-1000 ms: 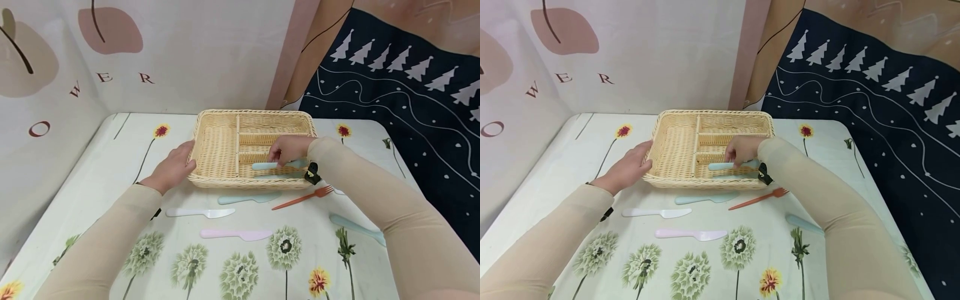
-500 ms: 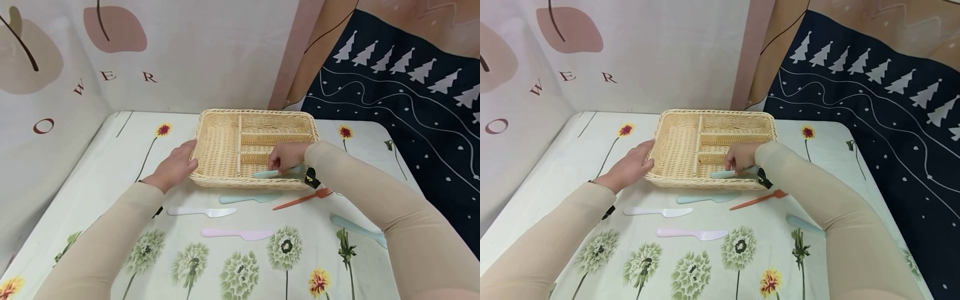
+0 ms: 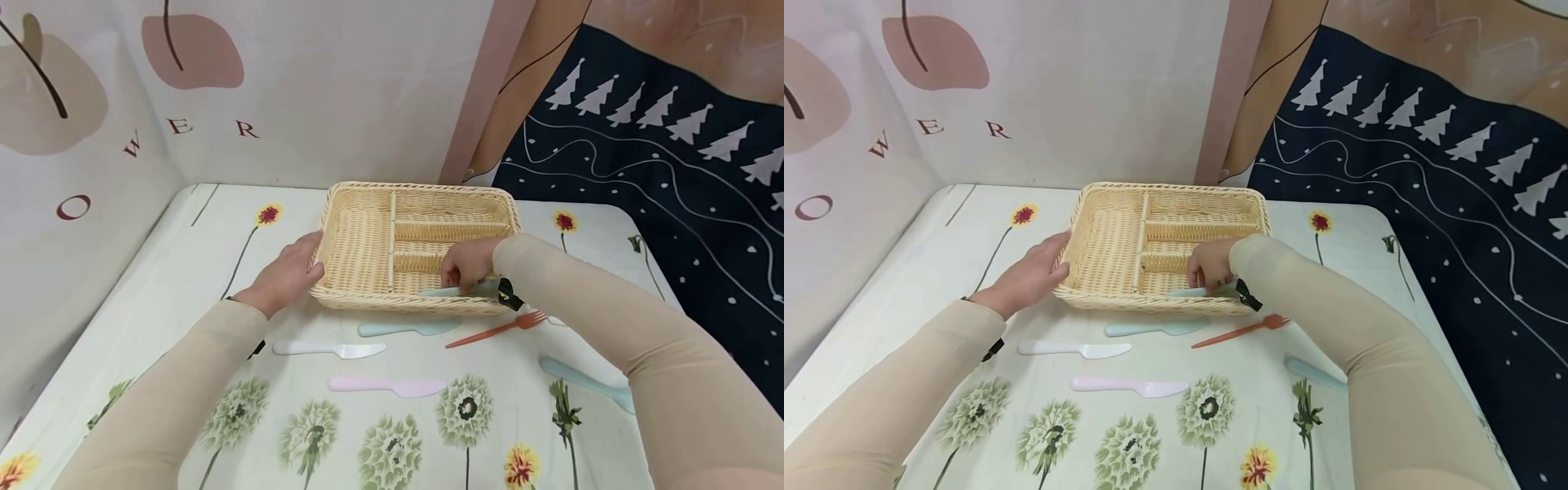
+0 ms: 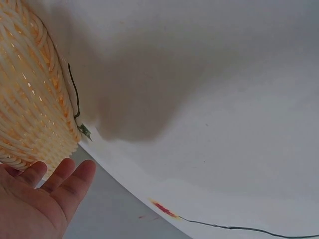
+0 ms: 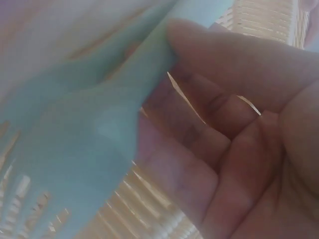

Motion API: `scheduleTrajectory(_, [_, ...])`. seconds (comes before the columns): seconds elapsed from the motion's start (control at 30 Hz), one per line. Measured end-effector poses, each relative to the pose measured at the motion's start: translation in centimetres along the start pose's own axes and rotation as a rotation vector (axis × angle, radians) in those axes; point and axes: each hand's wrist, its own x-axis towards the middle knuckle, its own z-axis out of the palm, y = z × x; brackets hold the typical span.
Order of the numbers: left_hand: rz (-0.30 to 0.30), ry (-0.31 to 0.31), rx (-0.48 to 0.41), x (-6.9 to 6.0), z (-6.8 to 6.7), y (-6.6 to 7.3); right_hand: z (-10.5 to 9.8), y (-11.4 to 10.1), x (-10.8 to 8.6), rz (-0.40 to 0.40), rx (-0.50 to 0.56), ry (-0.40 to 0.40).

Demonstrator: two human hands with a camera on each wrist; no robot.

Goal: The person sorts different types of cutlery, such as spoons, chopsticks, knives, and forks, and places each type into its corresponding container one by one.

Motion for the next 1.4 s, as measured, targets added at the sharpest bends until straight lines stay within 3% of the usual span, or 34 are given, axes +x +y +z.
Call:
scheduleTrajectory(0.33, [0.004, -0.002, 0.005, 0.1, -0.1, 0.3, 0.1, -0.1, -0.4, 0.023, 0.018, 0.001])
scheduleTrajectory(0.73, [0.013, 0.01, 0.001, 0.2, 0.1, 0.1, 0.3, -0.4, -1.1, 0.004, -0.1, 0.088])
scheduleTrajectory(1.0, [0.004, 0.004, 0.004, 0.2, 0.1, 0.2, 0.2, 0.0, -1.8, 0.0, -0.057, 0.156])
scheduleTrajectory(1.4, [-0.013, 0.003, 0.007, 0.2, 0.0, 0.1, 0.1, 0.7, -3.6, -0.019, 0.148, 0.348])
